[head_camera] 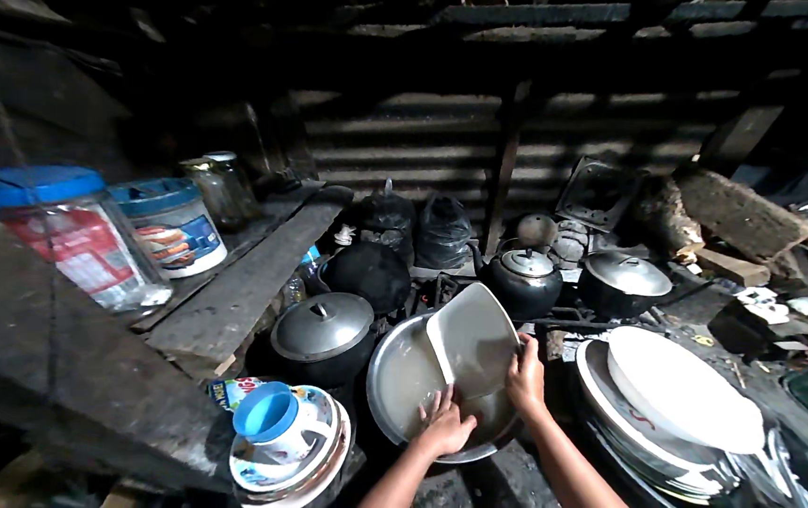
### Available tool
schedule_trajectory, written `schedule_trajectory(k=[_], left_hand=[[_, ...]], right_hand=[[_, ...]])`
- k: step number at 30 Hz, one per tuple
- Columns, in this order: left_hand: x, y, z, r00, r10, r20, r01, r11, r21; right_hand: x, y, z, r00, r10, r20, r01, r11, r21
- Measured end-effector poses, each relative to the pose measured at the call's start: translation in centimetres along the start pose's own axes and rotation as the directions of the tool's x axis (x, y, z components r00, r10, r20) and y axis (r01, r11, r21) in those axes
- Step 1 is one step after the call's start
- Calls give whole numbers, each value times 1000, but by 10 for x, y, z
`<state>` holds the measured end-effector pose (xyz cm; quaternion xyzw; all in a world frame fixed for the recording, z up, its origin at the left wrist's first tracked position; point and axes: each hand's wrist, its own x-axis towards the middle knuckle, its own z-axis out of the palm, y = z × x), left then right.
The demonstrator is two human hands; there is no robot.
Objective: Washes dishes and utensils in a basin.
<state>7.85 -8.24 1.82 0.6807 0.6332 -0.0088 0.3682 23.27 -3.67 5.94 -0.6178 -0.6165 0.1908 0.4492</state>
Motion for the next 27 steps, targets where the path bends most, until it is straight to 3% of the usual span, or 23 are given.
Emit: schedule_trajectory(k=[3, 5, 8, 11, 12, 14, 16, 18, 20, 23, 25, 27], left_hand=[[1, 2, -8, 982, -121, 145, 112, 991, 70], [1, 6, -10, 970, -168, 176, 138, 975, 174], [-3, 7, -16, 980, -198, 2, 196, 971, 140], [-3, -10, -22, 946, -176, -271, 103, 959, -264], [1, -17, -21, 922, -191, -338, 28, 900, -435], [5, -24, -22, 903, -236, -360, -122, 661, -740], [-1, -17, -28, 918, -263, -298, -166, 426, -889], [-11, -7, -38, 927, -269, -263, -188, 274, -943], [-18, -5, -49, 930, -244, -275, -239, 166, -957], [-33, 1, -68, 918, -233, -320, -281, 185, -942], [-44, 13, -79, 920, -206, -334, -288, 225, -931], [-52, 27, -85, 934, -147, -326, -286, 241, -928]], right_hand=[[-5, -5, 4, 990, -31, 138, 52, 988, -148], [-9, -2, 9, 974, -136, 183, 169, 969, -180], [-12, 8, 11, 900, -431, 64, 435, 881, -183], [-13, 5, 6, 841, -524, -133, 498, 846, -188], [-14, 1, 2, 866, -467, -181, 447, 883, -140], [-15, -11, -8, 944, -264, -199, 278, 959, 48], [-15, -18, -15, 983, -85, -161, 121, 966, 228], [-17, -21, -26, 999, 17, -50, -2, 958, 287], [-17, -25, -49, 995, 25, 95, -40, 986, 159], [-20, -25, -103, 996, -48, 81, 69, 958, -279], [-25, -21, -142, 996, 61, 65, -18, 856, -517], [-26, -10, -169, 956, 279, 86, -157, 738, -656]])
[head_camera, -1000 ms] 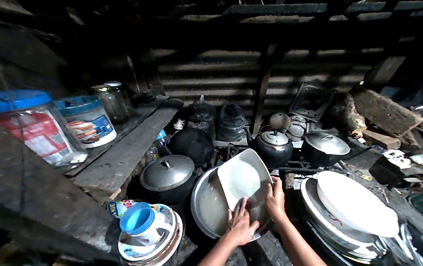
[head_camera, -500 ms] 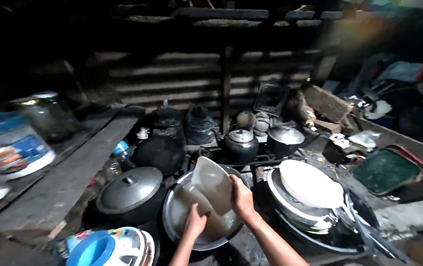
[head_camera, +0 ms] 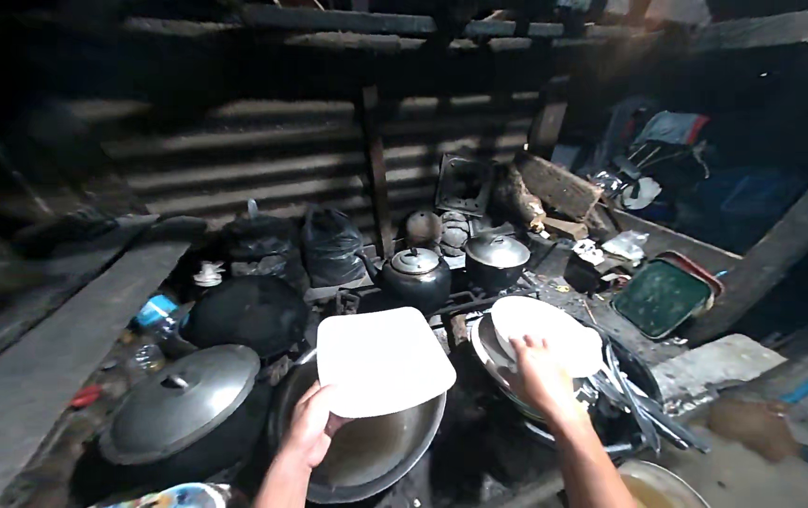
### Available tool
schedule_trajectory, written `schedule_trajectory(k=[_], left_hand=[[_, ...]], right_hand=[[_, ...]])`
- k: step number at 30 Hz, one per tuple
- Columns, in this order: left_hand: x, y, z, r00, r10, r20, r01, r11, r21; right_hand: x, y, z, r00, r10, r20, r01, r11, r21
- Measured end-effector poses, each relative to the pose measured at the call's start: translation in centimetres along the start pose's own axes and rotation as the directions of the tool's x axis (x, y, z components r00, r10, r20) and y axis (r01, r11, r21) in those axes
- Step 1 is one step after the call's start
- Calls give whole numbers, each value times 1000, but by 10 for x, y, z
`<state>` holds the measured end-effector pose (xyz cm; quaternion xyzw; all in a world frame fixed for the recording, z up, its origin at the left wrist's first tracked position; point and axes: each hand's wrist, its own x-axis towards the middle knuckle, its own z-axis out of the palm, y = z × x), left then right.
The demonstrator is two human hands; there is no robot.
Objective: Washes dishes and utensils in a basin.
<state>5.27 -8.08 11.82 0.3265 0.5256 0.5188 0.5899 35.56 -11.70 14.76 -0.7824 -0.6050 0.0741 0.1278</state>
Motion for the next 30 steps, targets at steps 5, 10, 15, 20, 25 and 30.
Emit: schedule_trajectory(k=[5, 10, 15, 20, 25, 30], left_hand=[[-9, 21, 45, 980, -25, 198, 6, 995, 100], [-6, 21, 97, 921, -72, 384, -29, 967, 252], [0, -3, 145, 890, -124, 438, -6, 959, 285], [6, -28, 174, 860, -195, 472, -30, 904, 427], [12, -45, 185, 839, -230, 494, -204, 708, 676], [29, -55, 149, 880, -99, 464, -300, 641, 707]], right_hand=[[14, 41, 13, 988, 132, 86, -126, 989, -75], [13, 60, -8, 990, -48, -132, 61, 993, 102], [10, 62, -19, 980, -97, -171, 124, 980, 155], [2, 52, -13, 981, -32, -193, 61, 988, 145], [-6, 37, 12, 929, -127, -347, 179, 976, 121], [-7, 42, 27, 928, -153, -339, 206, 971, 125]])
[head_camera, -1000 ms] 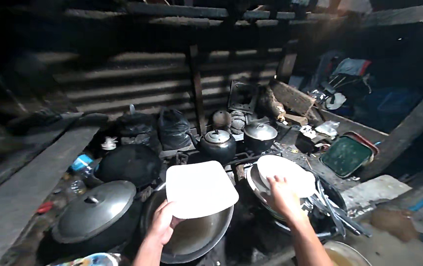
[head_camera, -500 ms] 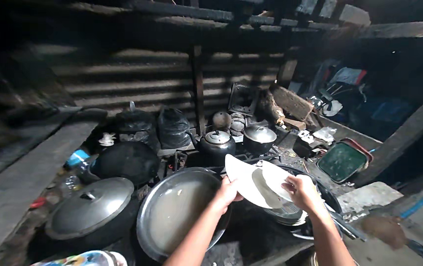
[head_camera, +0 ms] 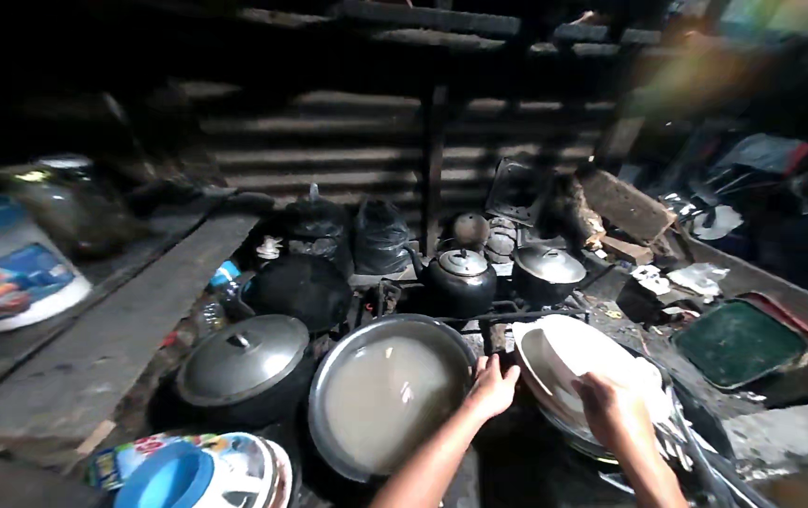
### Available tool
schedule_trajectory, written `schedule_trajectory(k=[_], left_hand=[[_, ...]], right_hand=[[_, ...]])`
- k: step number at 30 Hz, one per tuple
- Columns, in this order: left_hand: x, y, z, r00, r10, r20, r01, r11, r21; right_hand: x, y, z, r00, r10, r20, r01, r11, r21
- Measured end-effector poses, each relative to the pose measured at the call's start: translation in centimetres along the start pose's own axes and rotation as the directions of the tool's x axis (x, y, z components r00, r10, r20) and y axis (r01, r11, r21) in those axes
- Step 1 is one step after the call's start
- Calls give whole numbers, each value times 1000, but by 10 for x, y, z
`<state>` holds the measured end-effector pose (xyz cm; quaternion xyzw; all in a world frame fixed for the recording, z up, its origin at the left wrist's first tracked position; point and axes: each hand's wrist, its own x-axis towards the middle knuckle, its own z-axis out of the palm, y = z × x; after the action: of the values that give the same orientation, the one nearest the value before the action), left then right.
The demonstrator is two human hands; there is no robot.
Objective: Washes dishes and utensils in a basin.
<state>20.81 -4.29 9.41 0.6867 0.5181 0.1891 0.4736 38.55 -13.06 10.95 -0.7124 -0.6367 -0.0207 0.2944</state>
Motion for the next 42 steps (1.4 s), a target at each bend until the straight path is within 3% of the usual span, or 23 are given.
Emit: schedule_trajectory(k=[3, 6, 10, 12, 17, 20, 26, 31, 35, 37, 39, 42], left_hand=[[6, -55, -34, 975, -174, -140, 193, 971, 143], [7, -108, -65, 894, -412, -176, 445, 866, 229], [4, -154, -84, 809, -549, -210, 587, 763, 270], [3, -158, -88, 793, -576, -198, 608, 729, 314], [9, -145, -84, 836, -549, 13, 473, 731, 492], [10, -149, -77, 850, -526, 16, 451, 743, 494], [-29, -130, -71, 764, -601, 233, 216, 580, 785], [-55, -123, -69, 712, -623, 323, 74, 524, 849], [-56, -124, -75, 732, -552, 399, 35, 616, 787], [-54, -127, -82, 776, -451, 442, 24, 721, 693], [-53, -127, -92, 842, -361, 402, 83, 821, 565], [-55, -118, -111, 945, -251, 209, 160, 914, 373]], right_hand=[[-2, 14, -1, 998, 22, 54, -21, 1000, -15], [-3, 22, -4, 999, -1, 52, 2, 1000, -10], [-9, 27, -6, 991, -129, -36, 131, 990, 50], [-13, 24, -12, 981, -183, -65, 187, 980, 65], [-27, 17, -29, 961, -269, -65, 275, 955, 113], [-32, 12, -34, 956, -293, -34, 294, 942, 163], [-28, -10, -9, 904, -423, 58, 379, 857, 350], [-14, -37, 51, 845, -509, 162, 389, 795, 465], [2, -74, 85, 717, -503, 483, 268, 838, 475], [10, -87, 97, 655, -488, 576, 261, 863, 433], [14, -94, 102, 653, -489, 578, 274, 864, 422], [17, -99, 95, 720, -546, 428, 345, 817, 461]])
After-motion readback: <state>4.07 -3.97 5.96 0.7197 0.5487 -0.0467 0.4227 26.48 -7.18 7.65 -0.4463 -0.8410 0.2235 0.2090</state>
